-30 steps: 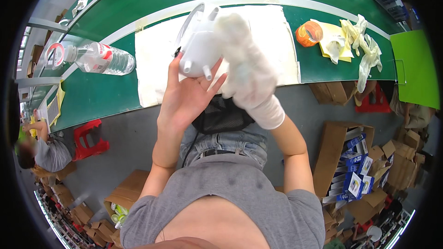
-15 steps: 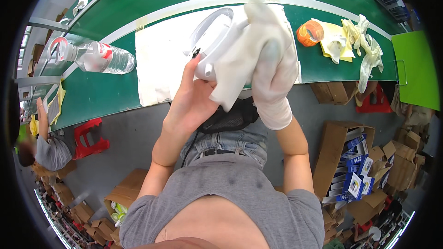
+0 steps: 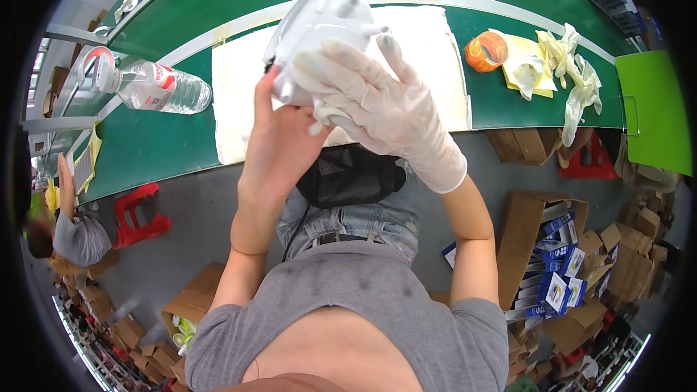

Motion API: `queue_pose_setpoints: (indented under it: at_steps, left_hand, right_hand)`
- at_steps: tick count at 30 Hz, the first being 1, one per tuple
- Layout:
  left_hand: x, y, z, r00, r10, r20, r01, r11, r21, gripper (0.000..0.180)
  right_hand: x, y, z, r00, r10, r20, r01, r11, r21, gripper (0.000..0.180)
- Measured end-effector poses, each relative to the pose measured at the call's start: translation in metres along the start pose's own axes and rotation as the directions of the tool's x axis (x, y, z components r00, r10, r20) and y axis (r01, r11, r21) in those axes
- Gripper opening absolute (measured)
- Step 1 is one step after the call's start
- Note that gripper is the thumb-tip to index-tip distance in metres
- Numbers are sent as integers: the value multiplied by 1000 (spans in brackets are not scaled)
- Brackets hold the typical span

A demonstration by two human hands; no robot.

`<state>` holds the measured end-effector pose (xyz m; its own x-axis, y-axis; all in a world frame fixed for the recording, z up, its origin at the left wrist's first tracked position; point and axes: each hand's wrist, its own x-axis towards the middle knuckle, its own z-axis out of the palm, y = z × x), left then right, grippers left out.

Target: Cleaning and inspection of a white circular lighting fixture before wrapping.

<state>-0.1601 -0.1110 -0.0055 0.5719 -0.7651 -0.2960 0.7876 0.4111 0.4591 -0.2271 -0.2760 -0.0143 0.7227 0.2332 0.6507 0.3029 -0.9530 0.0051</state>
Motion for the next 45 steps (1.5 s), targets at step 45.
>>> queue_pose_setpoints:
  at_steps: [45]
  left_hand:
    - [-4,29,-40,239,42,970,-395,-909,137,16]
  right_hand:
    - [26,-14,-42,937,-76,340,5,978,206,44]
